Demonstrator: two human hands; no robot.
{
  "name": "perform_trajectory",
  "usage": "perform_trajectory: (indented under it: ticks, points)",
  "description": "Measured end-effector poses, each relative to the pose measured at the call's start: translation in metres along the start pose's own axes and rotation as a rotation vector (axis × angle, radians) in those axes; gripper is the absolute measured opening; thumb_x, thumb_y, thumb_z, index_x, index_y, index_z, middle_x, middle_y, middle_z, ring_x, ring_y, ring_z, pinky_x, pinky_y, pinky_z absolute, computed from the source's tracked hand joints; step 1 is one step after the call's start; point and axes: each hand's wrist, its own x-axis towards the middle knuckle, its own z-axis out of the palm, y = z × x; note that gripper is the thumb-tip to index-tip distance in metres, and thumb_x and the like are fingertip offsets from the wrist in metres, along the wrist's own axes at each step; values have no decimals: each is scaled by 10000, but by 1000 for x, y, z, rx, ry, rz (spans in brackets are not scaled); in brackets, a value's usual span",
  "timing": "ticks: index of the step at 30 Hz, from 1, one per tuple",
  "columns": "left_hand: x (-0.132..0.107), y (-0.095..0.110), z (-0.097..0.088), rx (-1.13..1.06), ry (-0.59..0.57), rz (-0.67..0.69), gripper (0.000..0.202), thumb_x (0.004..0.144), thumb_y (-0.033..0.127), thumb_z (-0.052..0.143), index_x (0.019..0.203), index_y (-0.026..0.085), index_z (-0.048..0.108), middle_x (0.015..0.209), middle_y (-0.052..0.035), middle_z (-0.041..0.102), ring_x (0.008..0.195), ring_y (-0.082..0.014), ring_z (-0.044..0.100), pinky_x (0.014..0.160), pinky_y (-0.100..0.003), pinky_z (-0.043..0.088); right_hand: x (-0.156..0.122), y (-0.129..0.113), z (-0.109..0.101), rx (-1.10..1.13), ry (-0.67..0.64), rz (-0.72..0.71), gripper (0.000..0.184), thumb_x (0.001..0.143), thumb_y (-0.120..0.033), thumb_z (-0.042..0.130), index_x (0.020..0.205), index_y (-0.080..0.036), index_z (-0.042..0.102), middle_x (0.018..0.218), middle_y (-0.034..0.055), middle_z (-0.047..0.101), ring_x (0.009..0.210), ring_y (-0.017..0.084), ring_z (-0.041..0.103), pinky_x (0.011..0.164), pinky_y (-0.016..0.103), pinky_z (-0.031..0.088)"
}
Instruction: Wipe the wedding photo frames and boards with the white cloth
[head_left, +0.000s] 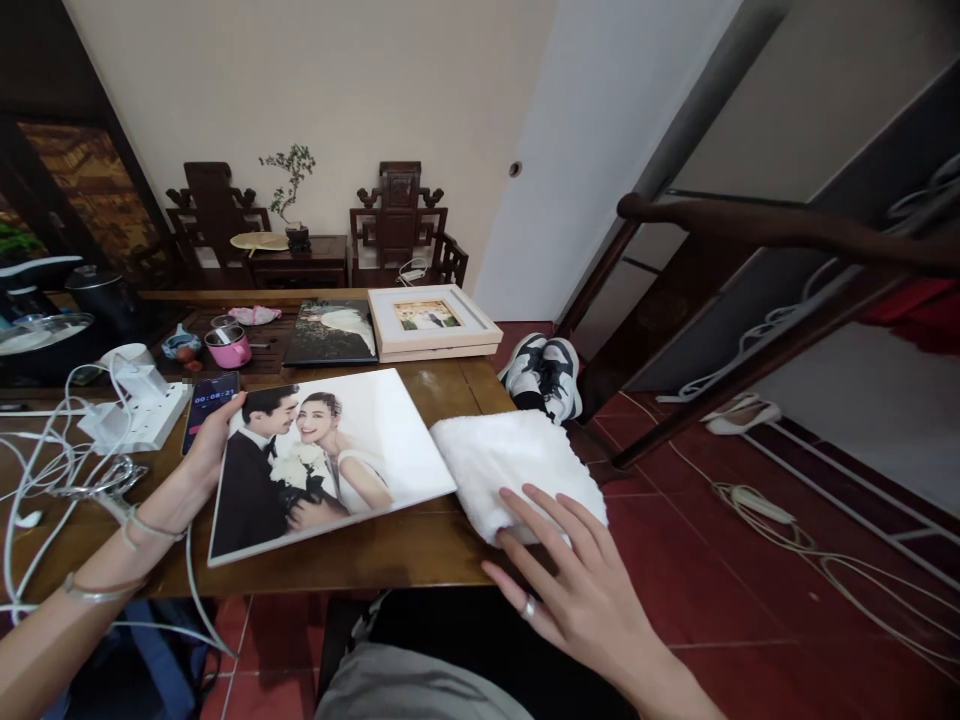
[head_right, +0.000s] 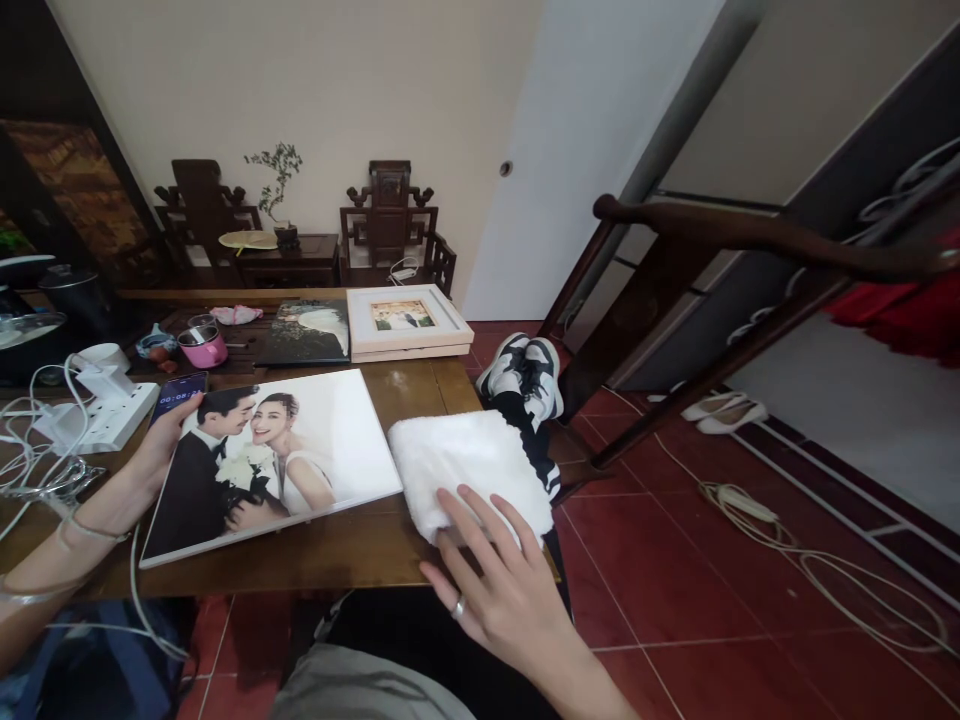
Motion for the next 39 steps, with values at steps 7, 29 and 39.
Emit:
perform_trajectory:
  ticks: [7, 29, 39]
  points:
    - [11, -4, 0, -15, -12, -82, 398, 966, 310, 387, 1189, 71, 614, 763, -91, 760, 622, -249, 729, 713, -399, 601, 16, 22, 31, 94, 44, 187, 205, 829, -108, 571, 635, -171, 561, 1350, 174, 542, 1299, 399, 427, 1055, 685, 258]
    - [77, -26, 31, 71, -11, -9, 222, 828, 260, 630, 942, 73, 661, 630, -67, 718, 488, -209, 676, 578, -324, 575, 48, 124, -19, 667, 65, 964, 610, 556, -420, 839, 1086, -236, 599, 1078, 105, 674, 885, 296, 654, 606, 370, 572]
    - [84, -28, 42, 315, -23, 113, 158, 724, 232, 753, 750, 97, 675, 617, -81, 716, 496, -186, 657, 558, -284, 539, 39, 130, -9, 347, -110, 589, 707, 697, -459, 724, 1298, -215, 441, 1179, 135, 625, 1025, 347, 625, 768, 429, 558]
